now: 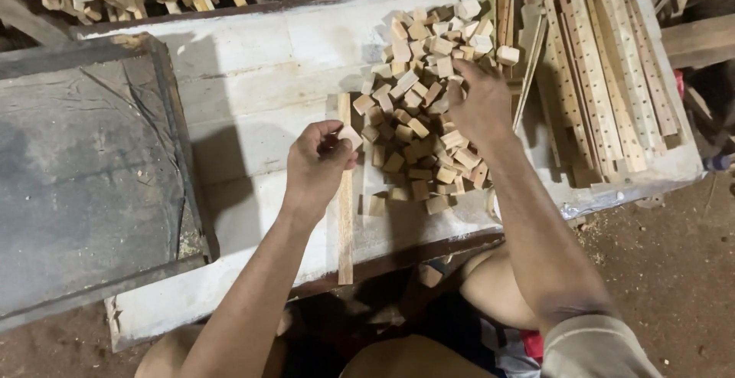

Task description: The person assembles small wooden blocks by applying glue to their ends and attaching them to longer wooden strips. The person repeatedly picks up blocks, applies glue, and presses them onto strips, then places the assembled pieces into a tray.

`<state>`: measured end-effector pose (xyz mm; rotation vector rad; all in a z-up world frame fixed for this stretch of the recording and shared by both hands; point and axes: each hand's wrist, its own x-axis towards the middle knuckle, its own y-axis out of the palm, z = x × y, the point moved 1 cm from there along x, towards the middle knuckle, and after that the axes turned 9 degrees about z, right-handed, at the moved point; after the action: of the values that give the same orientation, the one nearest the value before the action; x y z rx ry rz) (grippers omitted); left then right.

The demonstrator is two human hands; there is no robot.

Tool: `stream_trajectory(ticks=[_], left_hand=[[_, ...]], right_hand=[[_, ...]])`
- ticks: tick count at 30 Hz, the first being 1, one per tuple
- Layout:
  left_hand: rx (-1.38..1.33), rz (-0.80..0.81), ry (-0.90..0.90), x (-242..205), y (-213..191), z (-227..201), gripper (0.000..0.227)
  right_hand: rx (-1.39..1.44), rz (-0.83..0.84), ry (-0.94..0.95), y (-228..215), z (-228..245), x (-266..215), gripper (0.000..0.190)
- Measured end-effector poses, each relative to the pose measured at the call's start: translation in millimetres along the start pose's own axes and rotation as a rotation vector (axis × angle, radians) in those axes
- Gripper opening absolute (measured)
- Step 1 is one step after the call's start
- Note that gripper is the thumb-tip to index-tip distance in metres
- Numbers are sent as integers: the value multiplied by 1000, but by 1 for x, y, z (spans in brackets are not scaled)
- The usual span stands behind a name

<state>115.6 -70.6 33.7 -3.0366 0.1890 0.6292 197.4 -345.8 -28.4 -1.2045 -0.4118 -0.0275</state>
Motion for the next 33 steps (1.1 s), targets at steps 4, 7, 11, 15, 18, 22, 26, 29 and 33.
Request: stream_trajectory(ticks=[4, 7, 11, 15, 18, 22, 26, 29, 33], left_hand=[[-50, -33, -24, 0, 7, -3, 40], [-39, -21, -37, -2, 10, -6, 40], [-9, -24, -27, -1, 12, -3, 40], [-17, -34, -164, 6, 17, -3, 38], [-81, -32, -114, 9, 15, 6, 40], [-103, 0, 40, 9, 8, 11, 39], [-111, 119, 74, 5, 6, 17, 40], [-76, 214, 69, -6, 14, 24, 41], [-36, 296, 8, -29, 33, 34, 42]], right_hand=[[-9, -6, -134, 23, 3, 8, 24], [14, -36, -133, 18, 29, 16, 21], [-2, 10, -110, 32, 36, 52, 29], [-52, 740, 127, 1, 66, 97, 83], [-132, 692, -7, 33, 41, 104, 4], [137, 301, -201, 19, 46, 59, 39], [478, 337, -68, -23, 76, -11, 46], [527, 435, 28, -36, 80, -55, 47], [516, 352, 29, -41, 87, -94, 46]])
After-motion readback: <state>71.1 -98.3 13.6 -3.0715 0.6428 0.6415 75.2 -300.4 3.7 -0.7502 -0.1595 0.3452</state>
